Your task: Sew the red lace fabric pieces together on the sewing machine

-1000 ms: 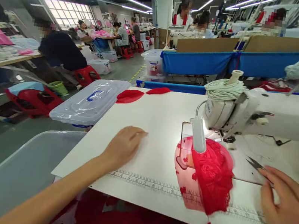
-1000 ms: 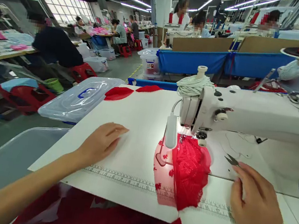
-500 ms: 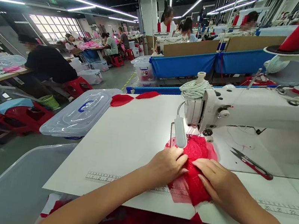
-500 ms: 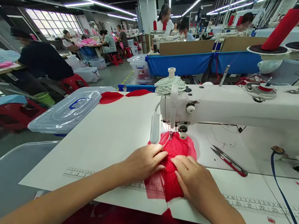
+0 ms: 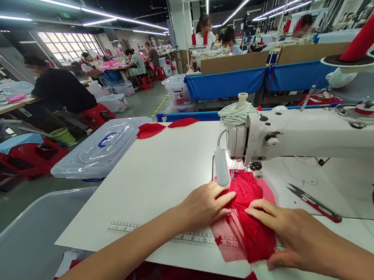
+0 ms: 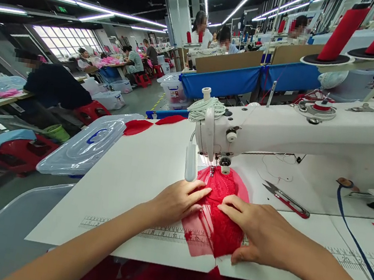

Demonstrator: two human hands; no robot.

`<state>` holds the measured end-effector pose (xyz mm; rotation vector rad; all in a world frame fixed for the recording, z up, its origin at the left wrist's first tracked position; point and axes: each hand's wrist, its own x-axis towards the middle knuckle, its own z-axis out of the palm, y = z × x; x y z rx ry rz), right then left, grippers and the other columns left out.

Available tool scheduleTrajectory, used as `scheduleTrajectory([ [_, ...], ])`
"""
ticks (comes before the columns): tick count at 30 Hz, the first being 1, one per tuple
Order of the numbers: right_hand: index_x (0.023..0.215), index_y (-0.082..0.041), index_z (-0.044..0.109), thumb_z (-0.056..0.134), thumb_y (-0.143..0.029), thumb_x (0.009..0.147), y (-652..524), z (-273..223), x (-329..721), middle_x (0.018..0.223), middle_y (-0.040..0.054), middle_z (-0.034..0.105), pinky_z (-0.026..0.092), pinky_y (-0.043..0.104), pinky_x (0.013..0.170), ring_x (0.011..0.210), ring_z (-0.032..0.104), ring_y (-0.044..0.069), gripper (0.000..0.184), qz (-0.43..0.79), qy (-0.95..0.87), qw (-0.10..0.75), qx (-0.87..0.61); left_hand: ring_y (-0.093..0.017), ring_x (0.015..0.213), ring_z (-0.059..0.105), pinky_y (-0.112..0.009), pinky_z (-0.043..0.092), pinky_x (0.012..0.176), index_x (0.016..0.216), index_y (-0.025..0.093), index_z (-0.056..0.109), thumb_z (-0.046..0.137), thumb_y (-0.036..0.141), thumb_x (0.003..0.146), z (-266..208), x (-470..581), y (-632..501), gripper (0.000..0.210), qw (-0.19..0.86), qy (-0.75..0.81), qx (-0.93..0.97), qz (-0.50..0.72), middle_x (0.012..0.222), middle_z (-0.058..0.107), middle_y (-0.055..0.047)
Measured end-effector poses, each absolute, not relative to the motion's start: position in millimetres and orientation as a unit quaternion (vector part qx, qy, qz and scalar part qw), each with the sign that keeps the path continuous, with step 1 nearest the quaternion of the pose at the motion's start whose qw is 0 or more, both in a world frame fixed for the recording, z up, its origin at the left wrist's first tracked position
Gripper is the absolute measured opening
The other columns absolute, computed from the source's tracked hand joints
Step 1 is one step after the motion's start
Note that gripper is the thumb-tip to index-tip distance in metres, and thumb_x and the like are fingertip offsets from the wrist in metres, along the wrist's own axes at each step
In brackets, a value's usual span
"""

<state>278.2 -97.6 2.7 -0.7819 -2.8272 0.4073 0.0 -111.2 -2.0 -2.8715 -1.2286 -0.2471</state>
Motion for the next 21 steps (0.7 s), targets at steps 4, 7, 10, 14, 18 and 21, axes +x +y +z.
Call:
scheduleTrajectory([
  [4,0.107,-0.026,0.059,0.061,-0.01,0.064,-88.3,1.4,270.8,0.105,0.0011,0.065,0.024,0.029,0.047,0.057,0.055,0.015,0.046,0.062,-0.96,0.07,-0.264,-0.027,0.094,0.063,-0.04,0.054,0.081,0.126,0.016,0.057,0.041,0.042,0.104,2.1,2.0,-105.3,0.038,-0.028,-0.446,-0.893,-0.043,0.11,0.063,-0.014],
  [7,0.079,-0.023,0.052,0.051,-0.003,0.059,-73.2,-8.1,258.3,0.082,-0.0012,0.058,0.013,0.031,0.047,0.048,0.038,0.012,0.029,-0.008,-0.96,0.099,-0.261,-0.027,0.092,0.062,-0.038,0.053,0.078,0.12,0.016,0.058,0.043,0.037,0.103,5.0,5.9,-95.6,0.031,-0.036,-0.499,-0.865,-0.047,0.105,0.064,-0.013],
  [10,0.076,-0.022,0.047,0.048,-0.005,0.071,-58.4,-10.1,245.8,0.084,-0.0002,0.058,0.015,0.03,0.049,0.053,0.036,0.012,0.018,0.023,-0.963,0.144,-0.225,-0.024,0.079,0.062,-0.034,0.051,0.072,0.113,0.018,0.059,0.044,0.03,0.101,7.3,11.7,-81.4,0.023,-0.051,-0.563,-0.823,-0.061,0.092,0.065,-0.009],
  [14,0.07,-0.024,0.034,0.046,-0.006,0.072,-52.6,-4.8,236.4,0.067,-0.0024,0.045,0.021,0.029,0.051,0.057,0.033,0.014,0.022,0.109,-0.957,0.186,-0.196,-0.025,0.084,0.063,-0.038,0.05,0.08,0.1,0.02,0.06,0.05,0.023,0.095,11.6,17.7,-61.1,0.012,-0.059,-0.624,-0.774,-0.09,0.09,0.065,-0.008],
  [18,0.072,-0.024,0.032,0.043,-0.005,0.072,-56.5,-9.2,234.6,0.068,-0.0017,0.043,0.026,0.028,0.054,0.06,0.035,0.014,0.022,0.14,-0.945,0.23,-0.186,-0.024,0.1,0.061,-0.041,0.05,0.092,0.097,0.018,0.063,0.057,0.025,0.095,12.0,19.3,-42.9,0.009,-0.092,-0.623,-0.767,-0.125,0.105,0.065,-0.009],
  [21,0.073,-0.024,0.033,0.042,-0.006,0.076,-57.8,-14.1,234.6,0.069,-0.0014,0.044,0.025,0.027,0.054,0.061,0.036,0.014,0.021,0.154,-0.94,0.243,-0.184,-0.019,0.093,0.063,-0.038,0.054,0.086,0.104,0.016,0.064,0.06,0.034,0.098,3.7,21.1,-31.8,0.019,-0.143,-0.617,-0.759,-0.148,0.105,0.065,-0.006],
])
